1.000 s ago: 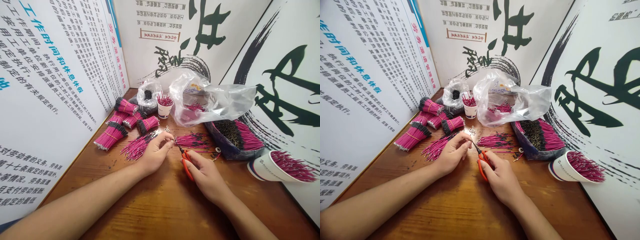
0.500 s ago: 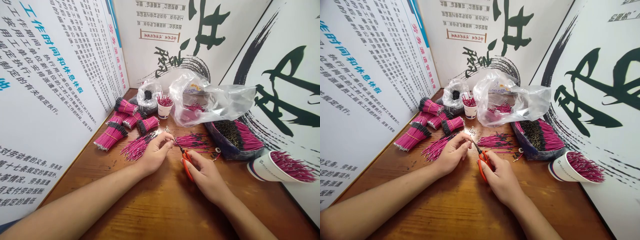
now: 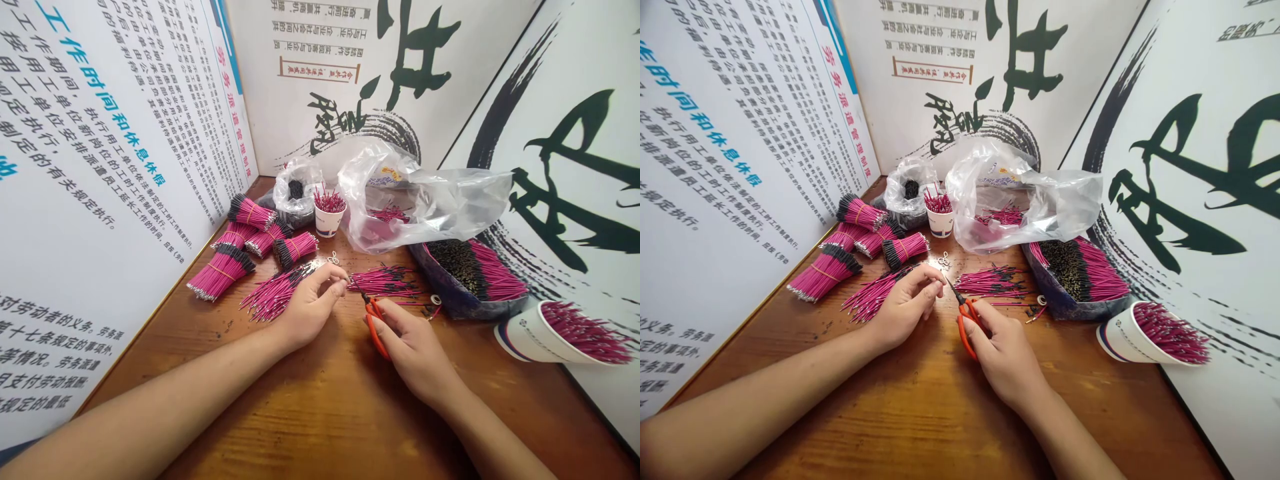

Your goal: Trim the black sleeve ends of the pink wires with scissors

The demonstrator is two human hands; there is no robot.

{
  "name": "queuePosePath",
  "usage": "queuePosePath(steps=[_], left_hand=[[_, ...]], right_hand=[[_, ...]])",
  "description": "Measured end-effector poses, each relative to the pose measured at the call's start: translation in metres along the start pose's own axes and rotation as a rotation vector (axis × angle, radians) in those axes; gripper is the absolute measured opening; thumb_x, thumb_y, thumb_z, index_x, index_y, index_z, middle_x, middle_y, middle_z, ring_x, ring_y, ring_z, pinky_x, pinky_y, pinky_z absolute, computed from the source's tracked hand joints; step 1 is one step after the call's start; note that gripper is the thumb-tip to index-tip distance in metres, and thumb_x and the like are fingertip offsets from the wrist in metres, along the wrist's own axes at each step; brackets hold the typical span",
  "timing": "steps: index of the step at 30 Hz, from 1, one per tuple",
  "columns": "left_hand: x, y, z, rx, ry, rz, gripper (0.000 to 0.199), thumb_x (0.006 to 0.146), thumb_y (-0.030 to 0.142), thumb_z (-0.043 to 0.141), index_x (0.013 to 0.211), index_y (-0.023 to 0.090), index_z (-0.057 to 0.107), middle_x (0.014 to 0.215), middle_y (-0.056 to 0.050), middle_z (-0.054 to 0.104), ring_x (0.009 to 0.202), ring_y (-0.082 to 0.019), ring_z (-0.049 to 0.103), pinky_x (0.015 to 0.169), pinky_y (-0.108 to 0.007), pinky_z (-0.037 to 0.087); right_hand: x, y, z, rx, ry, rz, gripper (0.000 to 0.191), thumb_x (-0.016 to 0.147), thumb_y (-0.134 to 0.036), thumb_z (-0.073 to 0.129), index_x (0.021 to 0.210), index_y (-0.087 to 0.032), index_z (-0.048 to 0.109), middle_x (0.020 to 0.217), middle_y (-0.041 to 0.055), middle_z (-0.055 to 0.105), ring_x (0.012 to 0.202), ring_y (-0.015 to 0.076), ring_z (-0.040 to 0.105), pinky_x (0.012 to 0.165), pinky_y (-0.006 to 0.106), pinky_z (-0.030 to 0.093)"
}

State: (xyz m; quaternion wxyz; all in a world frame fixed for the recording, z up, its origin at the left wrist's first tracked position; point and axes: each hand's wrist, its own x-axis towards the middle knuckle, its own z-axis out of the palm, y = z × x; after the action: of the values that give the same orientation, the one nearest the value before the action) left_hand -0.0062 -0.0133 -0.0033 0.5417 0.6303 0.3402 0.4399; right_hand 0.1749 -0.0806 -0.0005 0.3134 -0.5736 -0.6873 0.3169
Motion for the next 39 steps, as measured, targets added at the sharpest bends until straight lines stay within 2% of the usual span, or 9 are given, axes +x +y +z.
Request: queuePosePath(steps=[5, 13, 26, 39], left_hand=[[0.0003, 0.0005, 0.0, -0.001, -0.009, 0.015, 0.015, 0.093, 0.032, 0.052, 0.087, 0.018, 0.055, 0.077, 0.002, 0.049, 0.061, -0.009, 0.043, 0.056, -0.022, 0.035], [0.0006, 0.0018, -0.0005, 0.019, -0.011, 0.013, 0.015, 0.093, 0.031, 0.051, 0.086, 0.018, 0.055, 0.076, 0.002, 0.05, 0.062, -0.01, 0.042, 0.057, -0.023, 0.035], [0.001, -0.0017, -0.0009, 0.021, -0.011, 0.016, 0.015, 0.093, 0.03, 0.051, 0.087, 0.017, 0.056, 0.075, 0.002, 0.049, 0.06, -0.009, 0.041, 0.057, -0.023, 0.033], [0.0017, -0.0007, -0.0011, 0.028, -0.014, 0.033, 0.016, 0.093, 0.029, 0.05, 0.087, 0.016, 0.057, 0.075, 0.002, 0.05, 0.061, -0.009, 0.042, 0.057, -0.023, 0.034]], right_hand=[[-0.0008, -0.0002, -0.0007, 0.07, -0.031, 0.026, 0.027, 0.099, -0.039, 0.045, 0.078, -0.021, 0.047, 0.068, -0.0038, 0.048, 0.064, 0.0128, 0.043, 0.058, 0.023, 0.034], [-0.0007, -0.0021, -0.0009, 0.052, -0.057, 0.022, 0.028, 0.098, -0.038, 0.047, 0.075, -0.021, 0.046, 0.067, -0.0042, 0.047, 0.063, 0.0123, 0.041, 0.058, 0.024, 0.032], [-0.0001, -0.0016, -0.0019, -0.023, -0.022, 0.006, 0.03, 0.099, -0.037, 0.045, 0.074, -0.021, 0.043, 0.067, -0.0048, 0.044, 0.062, 0.0113, 0.041, 0.057, 0.023, 0.03], [0.0013, -0.0018, -0.001, 0.019, -0.041, 0.025, 0.026, 0.097, -0.037, 0.048, 0.076, -0.021, 0.046, 0.067, -0.0047, 0.047, 0.062, 0.012, 0.041, 0.057, 0.023, 0.032]])
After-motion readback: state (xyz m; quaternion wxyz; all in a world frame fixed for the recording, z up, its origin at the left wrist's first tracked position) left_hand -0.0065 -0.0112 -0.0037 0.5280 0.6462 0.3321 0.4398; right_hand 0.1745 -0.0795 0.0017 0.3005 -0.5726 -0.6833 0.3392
